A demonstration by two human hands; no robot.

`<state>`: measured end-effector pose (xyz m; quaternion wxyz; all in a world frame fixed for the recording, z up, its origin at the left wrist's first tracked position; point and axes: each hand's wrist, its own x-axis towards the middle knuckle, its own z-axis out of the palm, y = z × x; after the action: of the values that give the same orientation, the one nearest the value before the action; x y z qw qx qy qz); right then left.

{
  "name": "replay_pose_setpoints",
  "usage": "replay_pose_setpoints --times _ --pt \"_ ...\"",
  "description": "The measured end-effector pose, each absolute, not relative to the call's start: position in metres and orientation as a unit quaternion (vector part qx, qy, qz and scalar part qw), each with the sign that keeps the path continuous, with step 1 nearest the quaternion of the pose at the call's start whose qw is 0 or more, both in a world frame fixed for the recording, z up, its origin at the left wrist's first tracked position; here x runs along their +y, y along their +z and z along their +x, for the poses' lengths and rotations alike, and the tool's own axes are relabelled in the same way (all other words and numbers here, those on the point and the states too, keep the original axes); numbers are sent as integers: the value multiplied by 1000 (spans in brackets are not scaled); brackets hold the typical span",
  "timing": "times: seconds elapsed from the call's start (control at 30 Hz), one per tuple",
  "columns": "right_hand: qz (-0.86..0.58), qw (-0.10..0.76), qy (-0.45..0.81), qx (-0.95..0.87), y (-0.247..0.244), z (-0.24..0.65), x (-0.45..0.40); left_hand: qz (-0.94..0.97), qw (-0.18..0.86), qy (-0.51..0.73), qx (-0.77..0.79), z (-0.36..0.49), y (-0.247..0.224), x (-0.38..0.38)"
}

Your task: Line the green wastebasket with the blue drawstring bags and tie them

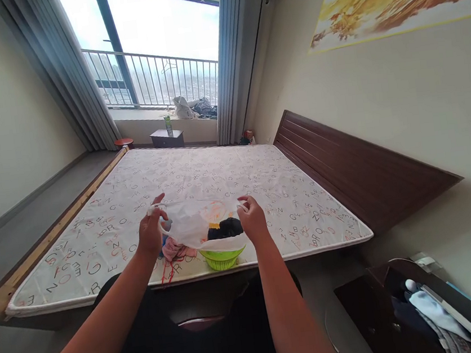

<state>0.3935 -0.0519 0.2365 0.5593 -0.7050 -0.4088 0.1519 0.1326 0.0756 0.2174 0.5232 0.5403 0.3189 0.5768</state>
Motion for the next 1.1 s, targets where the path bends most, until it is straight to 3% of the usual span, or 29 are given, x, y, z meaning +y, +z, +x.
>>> replay_pose_setpoints --times 0.1,0.27,0.4,0.53,0.7,0.87,0.97,1.1 --pt "-717 510 83 -468 256 378 -56 588 560 534 235 155 230 69" --pt "-668 465 142 -564 267 358 -55 580 653 431 226 192 226 55" --pt "-630 373 218 -645 264 346 -56 694 625 290 208 202 211 38" --pt "-602 350 264 -667 257 343 -58 742 581 258 211 202 199 28" --pt "-653 327 202 -653 246 348 -58 779 554 212 204 200 189 27" --pt "-690 286 126 -652 231 350 -58 745 617 178 182 204 182 29" --pt "-714 319 100 -616 220 354 -57 712 656 171 180 207 180 27" --pt "-734 462 96 -489 208 363 -53 668 673 267 169 206 176 13"
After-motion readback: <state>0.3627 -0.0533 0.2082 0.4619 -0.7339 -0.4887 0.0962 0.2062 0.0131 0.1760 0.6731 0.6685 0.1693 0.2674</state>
